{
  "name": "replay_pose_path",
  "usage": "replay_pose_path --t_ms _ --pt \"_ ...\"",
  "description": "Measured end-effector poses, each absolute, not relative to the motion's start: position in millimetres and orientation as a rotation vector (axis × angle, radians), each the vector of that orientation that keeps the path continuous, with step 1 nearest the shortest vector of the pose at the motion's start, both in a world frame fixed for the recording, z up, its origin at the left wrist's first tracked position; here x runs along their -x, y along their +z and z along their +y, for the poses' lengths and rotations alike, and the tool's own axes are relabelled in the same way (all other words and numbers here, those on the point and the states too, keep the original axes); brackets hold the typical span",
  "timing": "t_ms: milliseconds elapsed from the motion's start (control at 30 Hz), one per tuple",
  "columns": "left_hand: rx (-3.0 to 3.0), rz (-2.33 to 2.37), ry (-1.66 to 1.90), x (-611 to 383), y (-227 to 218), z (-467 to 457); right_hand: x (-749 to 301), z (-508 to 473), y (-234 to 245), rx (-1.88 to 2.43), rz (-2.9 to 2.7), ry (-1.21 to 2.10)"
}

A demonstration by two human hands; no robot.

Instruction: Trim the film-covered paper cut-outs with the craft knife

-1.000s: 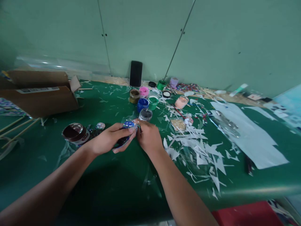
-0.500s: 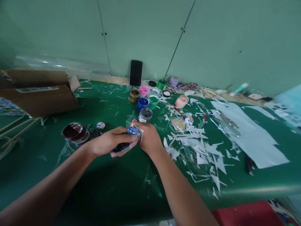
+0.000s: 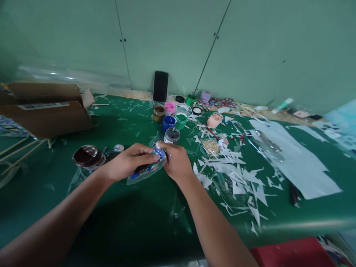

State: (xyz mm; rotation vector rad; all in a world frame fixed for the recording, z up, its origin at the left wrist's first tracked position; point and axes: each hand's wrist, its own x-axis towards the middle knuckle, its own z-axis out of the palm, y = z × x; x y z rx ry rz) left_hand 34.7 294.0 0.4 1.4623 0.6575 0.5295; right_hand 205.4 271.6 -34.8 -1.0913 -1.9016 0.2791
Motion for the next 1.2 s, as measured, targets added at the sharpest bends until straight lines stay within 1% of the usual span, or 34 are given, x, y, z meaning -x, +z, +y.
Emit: replay_pose_path --t_ms 100,267,400,467,567,667,800,900,1000,1100,1200 --pt "-1.45 0.598 0.474 -36 3 293 -203 271 -35 1.097 -1.91 0.342" --pt "-1.594 0.575 0.358 -40 -2 290 -202 272 -32 1.109 -1.872 0.473" --pt "-1.661 0.658 0.4 -37 -2 292 -203 273 -25 1.185 -1.607 0.473" --pt "-1.705 0.733 0.431 -35 1 294 -203 273 -22 1.144 -1.517 0.566" --pt "-1.778 0.795 0.416 -31 6 298 -201 271 -18 1.08 -1.517 0.739" --pt "-1.797 0.83 0.426 -27 8 301 -200 271 -20 1.15 -1.549 0.683" --pt "-1.652 0.962 0.598 -22 9 305 -206 274 -28 1.202 -1.418 0.561" --pt "-1.421 0.999 0.942 -23 5 307 -207 275 -31 1.157 -1.425 0.555" --pt "-1.108 0.849 1.221 -30 0 306 -203 273 -32 1.098 -1.464 0.619" --pt "-1.041 0.623 1.217 -39 -6 299 -200 271 -31 1.069 -1.391 0.635" --pt "-1.302 0.612 1.006 -46 -12 289 -199 269 -28 1.039 -1.368 0.655"
